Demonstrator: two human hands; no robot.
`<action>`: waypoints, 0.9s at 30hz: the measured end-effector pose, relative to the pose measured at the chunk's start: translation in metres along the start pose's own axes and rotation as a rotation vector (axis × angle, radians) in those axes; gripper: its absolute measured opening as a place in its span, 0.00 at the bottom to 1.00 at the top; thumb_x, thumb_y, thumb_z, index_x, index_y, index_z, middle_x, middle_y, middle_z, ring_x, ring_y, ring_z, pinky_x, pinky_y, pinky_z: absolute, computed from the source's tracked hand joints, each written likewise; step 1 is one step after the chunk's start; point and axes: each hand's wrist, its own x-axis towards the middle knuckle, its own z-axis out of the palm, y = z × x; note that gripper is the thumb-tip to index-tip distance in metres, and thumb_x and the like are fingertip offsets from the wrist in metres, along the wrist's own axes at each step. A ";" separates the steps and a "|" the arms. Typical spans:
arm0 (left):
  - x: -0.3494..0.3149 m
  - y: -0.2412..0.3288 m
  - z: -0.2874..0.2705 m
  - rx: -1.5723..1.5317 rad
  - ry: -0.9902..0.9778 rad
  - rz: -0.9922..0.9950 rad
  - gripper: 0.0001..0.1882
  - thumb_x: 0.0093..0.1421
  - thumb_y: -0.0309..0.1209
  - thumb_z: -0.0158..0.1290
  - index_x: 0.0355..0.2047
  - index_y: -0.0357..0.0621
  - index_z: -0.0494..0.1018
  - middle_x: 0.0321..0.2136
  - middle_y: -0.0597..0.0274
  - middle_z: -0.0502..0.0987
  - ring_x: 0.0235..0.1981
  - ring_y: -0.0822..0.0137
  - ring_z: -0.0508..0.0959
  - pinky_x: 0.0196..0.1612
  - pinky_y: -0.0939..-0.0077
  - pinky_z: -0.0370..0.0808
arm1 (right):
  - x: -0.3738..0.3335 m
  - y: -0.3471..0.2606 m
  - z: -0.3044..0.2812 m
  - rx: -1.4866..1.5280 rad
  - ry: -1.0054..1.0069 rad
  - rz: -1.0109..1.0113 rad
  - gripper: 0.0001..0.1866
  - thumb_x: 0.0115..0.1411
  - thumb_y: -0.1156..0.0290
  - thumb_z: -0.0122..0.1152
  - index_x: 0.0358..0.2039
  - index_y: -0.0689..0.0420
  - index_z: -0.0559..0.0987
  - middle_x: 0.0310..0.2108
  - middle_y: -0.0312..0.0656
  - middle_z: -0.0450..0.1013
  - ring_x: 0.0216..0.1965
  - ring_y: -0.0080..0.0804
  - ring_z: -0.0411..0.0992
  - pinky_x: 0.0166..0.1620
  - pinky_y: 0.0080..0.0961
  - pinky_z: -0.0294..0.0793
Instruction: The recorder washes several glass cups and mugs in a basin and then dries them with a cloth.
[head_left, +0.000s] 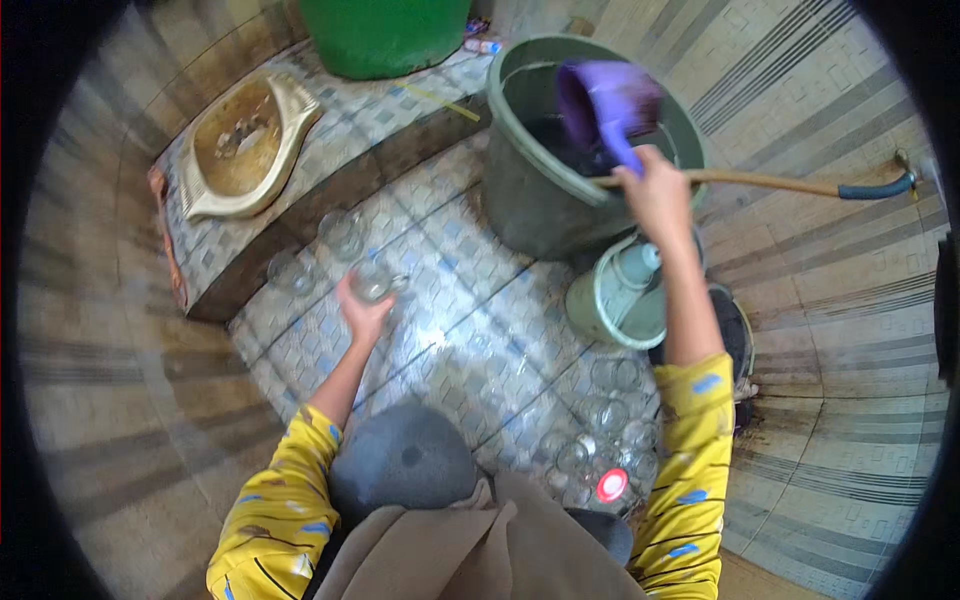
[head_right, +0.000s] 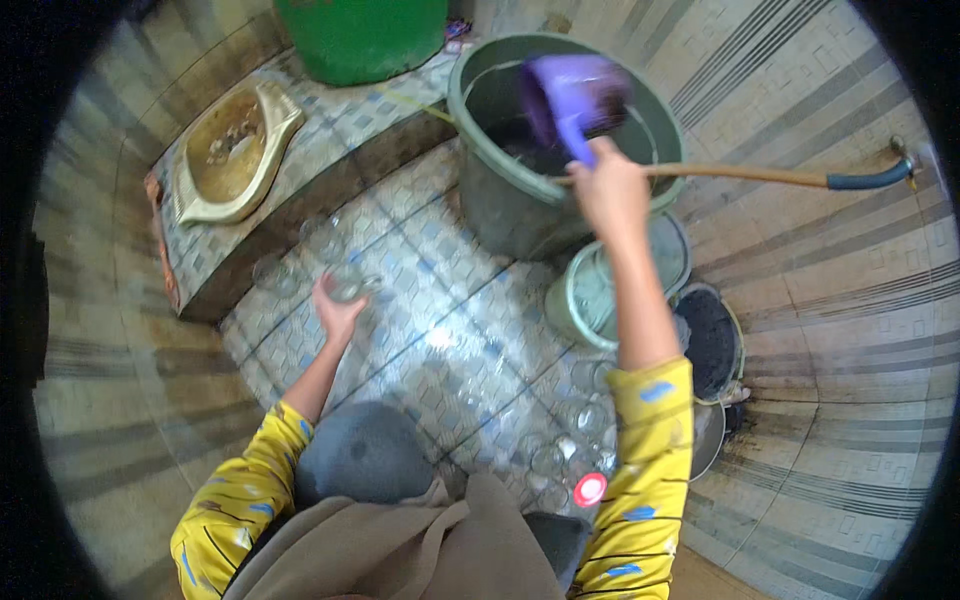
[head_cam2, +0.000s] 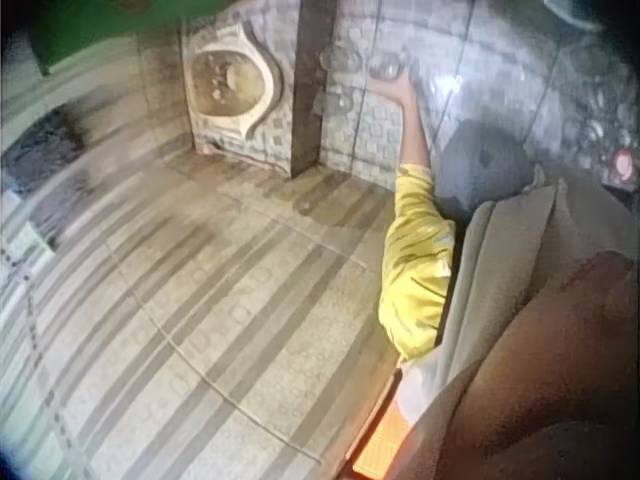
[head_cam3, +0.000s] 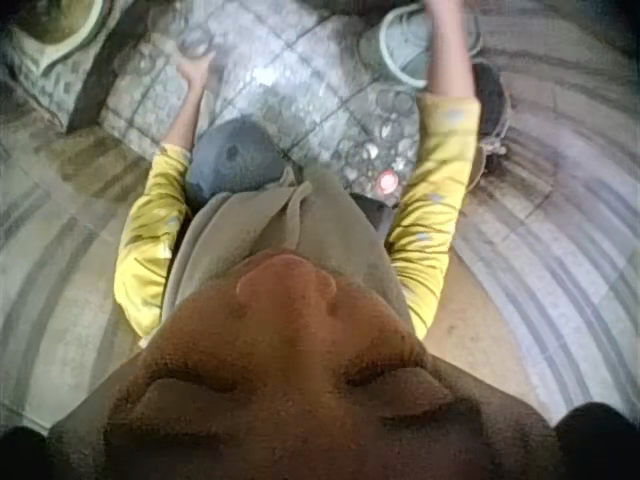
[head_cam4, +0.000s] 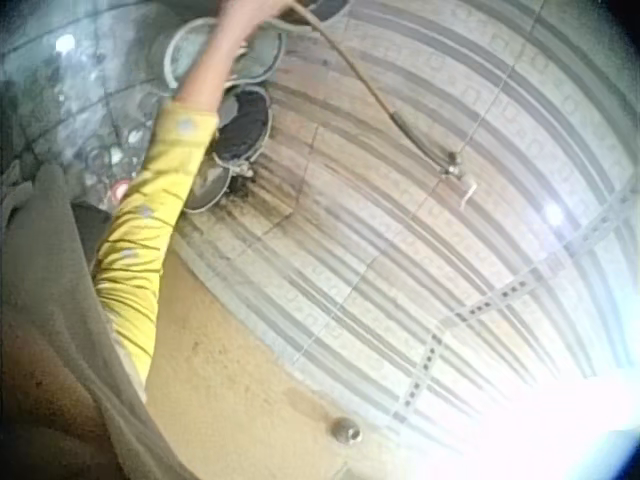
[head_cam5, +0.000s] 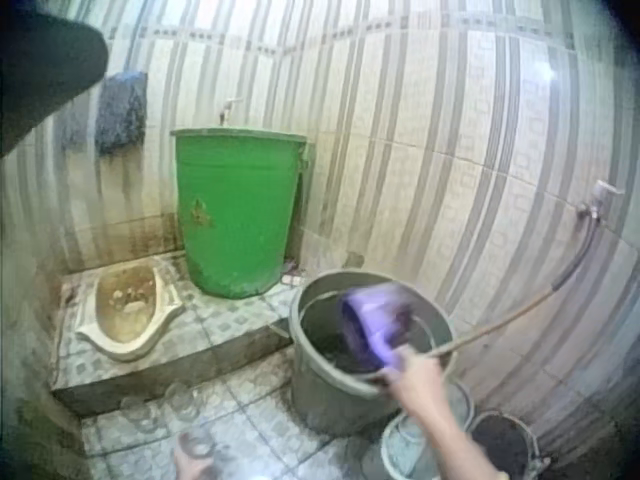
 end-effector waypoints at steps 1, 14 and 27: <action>0.003 -0.016 0.001 0.134 0.091 -0.049 0.42 0.30 0.29 0.64 0.47 0.37 0.56 0.42 0.52 0.63 0.48 0.58 0.63 0.50 0.69 0.60 | 0.012 -0.008 0.018 -0.114 -0.076 0.019 0.12 0.45 0.69 0.56 0.33 0.55 0.73 0.26 0.53 0.71 0.31 0.48 0.70 0.35 0.38 0.69; 0.024 -0.057 -0.002 0.183 0.308 -0.170 0.42 0.31 0.30 0.63 0.48 0.36 0.56 0.43 0.49 0.61 0.46 0.53 0.63 0.49 0.60 0.61 | 0.100 0.003 0.151 -0.325 -0.904 0.025 0.13 0.44 0.68 0.56 0.30 0.62 0.76 0.31 0.51 0.72 0.37 0.39 0.71 0.40 0.31 0.69; 0.026 -0.095 0.000 0.184 0.403 -0.223 0.40 0.32 0.34 0.65 0.45 0.35 0.58 0.41 0.51 0.66 0.45 0.55 0.66 0.47 0.67 0.64 | 0.027 0.032 0.045 1.380 0.119 0.633 0.11 0.56 0.68 0.48 0.24 0.63 0.69 0.18 0.42 0.70 0.09 0.15 0.54 0.11 0.13 0.50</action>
